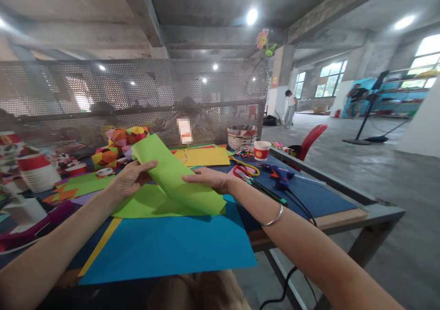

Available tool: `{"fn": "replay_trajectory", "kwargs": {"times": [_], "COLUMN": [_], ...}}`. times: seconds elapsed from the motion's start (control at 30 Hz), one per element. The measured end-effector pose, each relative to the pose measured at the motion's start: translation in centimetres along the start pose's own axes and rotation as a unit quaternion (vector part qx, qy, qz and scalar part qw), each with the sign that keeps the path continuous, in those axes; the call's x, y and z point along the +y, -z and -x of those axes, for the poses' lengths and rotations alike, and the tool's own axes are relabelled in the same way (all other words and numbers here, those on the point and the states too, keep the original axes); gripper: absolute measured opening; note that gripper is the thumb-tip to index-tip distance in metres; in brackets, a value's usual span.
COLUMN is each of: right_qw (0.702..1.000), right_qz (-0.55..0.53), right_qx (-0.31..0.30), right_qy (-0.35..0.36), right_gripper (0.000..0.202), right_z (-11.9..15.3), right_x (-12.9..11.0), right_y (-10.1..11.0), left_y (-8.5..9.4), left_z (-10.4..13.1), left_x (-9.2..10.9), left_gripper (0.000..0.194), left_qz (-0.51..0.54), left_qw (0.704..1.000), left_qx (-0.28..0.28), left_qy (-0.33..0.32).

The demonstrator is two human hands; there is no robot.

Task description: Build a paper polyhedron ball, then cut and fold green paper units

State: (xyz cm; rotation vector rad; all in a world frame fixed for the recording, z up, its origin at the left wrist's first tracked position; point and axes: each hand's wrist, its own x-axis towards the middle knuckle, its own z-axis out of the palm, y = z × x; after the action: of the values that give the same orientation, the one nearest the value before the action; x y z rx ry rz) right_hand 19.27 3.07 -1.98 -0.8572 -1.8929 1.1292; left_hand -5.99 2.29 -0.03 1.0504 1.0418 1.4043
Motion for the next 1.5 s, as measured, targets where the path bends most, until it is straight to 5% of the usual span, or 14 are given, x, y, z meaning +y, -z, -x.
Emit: {"fn": "replay_trajectory", "kwargs": {"times": [0.1,0.37,0.6,0.7,0.93,1.17,1.5], "right_qw": [0.985,0.948,0.924,0.936,0.984,0.984,0.983], "right_qz": [-0.069,-0.191,-0.134,-0.097,-0.073,-0.035,0.012], "right_qx": [-0.123,-0.183,-0.293,-0.284,-0.138,-0.173,-0.182], "right_qy": [-0.103,-0.178,-0.204,-0.183,-0.091,-0.005,0.02], "right_gripper": [0.025,0.033,0.046,0.047,0.042,0.061,0.051], "right_z": [-0.1,0.0,-0.1,-0.3,-1.1,-1.1,-1.3], "right_x": [-0.1,0.0,1.7,1.4,1.0,1.7,2.2], "right_y": [0.1,1.2,0.8,0.8,0.5,0.0,0.1], "left_y": [-0.3,0.3,1.4,1.6,0.4,-0.6,0.0], "left_z": [0.3,0.8,0.3,0.0,0.2,0.8,0.4], "left_x": [0.2,2.2,2.8,2.4,0.1,-1.0,-1.2], "left_gripper": [0.018,0.01,0.014,0.022,0.039,0.058,0.047], "left_qz": [0.019,0.093,0.014,-0.03,-0.101,-0.143,-0.141], "left_qw": [1.0,0.995,1.0,0.999,0.988,0.977,0.979], "left_qx": [0.006,0.021,-0.009,-0.029,-0.102,-0.144,-0.14], "left_qy": [0.008,-0.011,0.008,0.02,0.056,0.069,0.053]}}
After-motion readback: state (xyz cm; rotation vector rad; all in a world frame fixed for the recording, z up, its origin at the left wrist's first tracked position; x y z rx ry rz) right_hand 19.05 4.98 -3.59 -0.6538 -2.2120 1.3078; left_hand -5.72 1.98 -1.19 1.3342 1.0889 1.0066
